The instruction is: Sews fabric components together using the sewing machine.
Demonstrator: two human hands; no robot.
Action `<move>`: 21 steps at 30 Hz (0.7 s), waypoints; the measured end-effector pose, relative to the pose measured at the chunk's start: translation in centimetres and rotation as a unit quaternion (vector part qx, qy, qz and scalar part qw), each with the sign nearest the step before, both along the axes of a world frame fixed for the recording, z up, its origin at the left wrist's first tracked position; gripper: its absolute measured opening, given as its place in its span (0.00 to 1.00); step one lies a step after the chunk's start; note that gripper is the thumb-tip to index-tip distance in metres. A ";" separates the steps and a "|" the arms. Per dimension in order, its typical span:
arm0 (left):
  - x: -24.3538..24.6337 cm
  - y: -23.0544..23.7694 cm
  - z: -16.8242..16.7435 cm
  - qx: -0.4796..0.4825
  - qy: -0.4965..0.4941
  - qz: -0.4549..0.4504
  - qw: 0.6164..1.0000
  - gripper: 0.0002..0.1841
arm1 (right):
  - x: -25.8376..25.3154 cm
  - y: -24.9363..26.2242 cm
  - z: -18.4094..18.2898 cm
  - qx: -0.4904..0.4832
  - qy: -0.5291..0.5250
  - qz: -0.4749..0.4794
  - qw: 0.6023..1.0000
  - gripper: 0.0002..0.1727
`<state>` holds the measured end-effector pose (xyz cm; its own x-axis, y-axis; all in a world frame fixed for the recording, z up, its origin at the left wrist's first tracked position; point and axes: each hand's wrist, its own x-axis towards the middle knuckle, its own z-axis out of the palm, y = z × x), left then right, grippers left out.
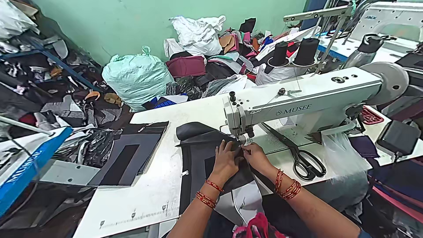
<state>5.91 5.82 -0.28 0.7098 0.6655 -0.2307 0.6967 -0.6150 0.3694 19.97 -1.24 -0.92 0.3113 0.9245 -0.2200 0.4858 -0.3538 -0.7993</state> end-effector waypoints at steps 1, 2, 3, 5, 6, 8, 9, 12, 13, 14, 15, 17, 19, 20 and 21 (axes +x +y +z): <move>0.0 0.0 0.0 -0.001 0.001 -0.001 1.000 0.24 | -0.1 0.0 0.0 0.000 -0.009 0.001 1.000 0.20; 0.1 0.0 0.0 -0.003 0.002 0.000 1.000 0.24 | -0.2 -0.1 -0.1 0.002 -0.013 0.001 1.000 0.20; 0.0 -0.1 0.0 -0.004 0.000 0.001 1.000 0.24 | -0.3 -0.1 -0.3 0.008 -0.012 -0.004 1.000 0.20; -0.1 -0.1 -0.1 -0.002 -0.013 0.003 1.000 0.24 | -0.4 -0.4 -0.6 0.027 -0.002 -0.023 0.999 0.19; -0.1 -0.1 -0.2 -0.001 -0.018 0.002 1.000 0.24 | -0.3 -0.4 -0.7 0.034 0.008 -0.034 0.999 0.19; -0.2 -0.1 -0.2 -0.003 -0.016 -0.001 1.000 0.24 | -0.3 -0.6 -0.8 0.034 0.024 -0.049 0.998 0.19; -0.2 -0.1 -0.2 -0.004 -0.014 -0.003 1.000 0.25 | -0.3 -0.6 -0.9 0.033 0.029 -0.055 0.997 0.20; -0.1 -0.2 -0.1 -0.008 -0.008 -0.003 1.000 0.25 | -0.2 -0.5 -1.1 0.032 0.029 -0.063 0.997 0.21; 0.0 -0.2 0.0 -0.011 -0.004 -0.004 1.000 0.25 | -0.2 -0.6 -1.1 0.033 0.027 -0.062 0.997 0.20; 0.0 -0.2 0.1 -0.013 0.004 -0.007 1.000 0.25 | -0.3 -0.7 -1.1 0.036 0.026 -0.061 0.997 0.20; 0.0 -0.2 0.1 -0.013 0.009 -0.009 1.000 0.25 | -0.4 -0.7 -1.1 0.040 0.024 -0.060 0.997 0.20; 0.2 -0.2 0.2 -0.011 0.022 -0.013 1.000 0.25 | -0.6 -0.9 -1.1 0.048 0.010 -0.053 0.997 0.19; 0.3 -0.2 0.4 -0.010 0.042 -0.017 0.999 0.26 | -0.9 -1.0 -1.1 0.054 -0.017 -0.040 0.998 0.19; 0.3 -0.2 0.5 -0.010 0.046 -0.018 0.999 0.26 | -1.0 -1.1 -1.0 0.054 -0.033 -0.031 0.998 0.20; 0.2 -0.3 0.4 -0.009 0.044 -0.018 0.999 0.26 | -1.2 -1.1 -0.8 0.045 -0.047 -0.021 0.998 0.20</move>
<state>6.15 5.56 0.08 0.7096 0.6352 -0.3048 0.7045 -0.6338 0.3194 18.75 -2.36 -1.69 0.3660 0.9246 -0.1054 0.5465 -0.3053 -0.7798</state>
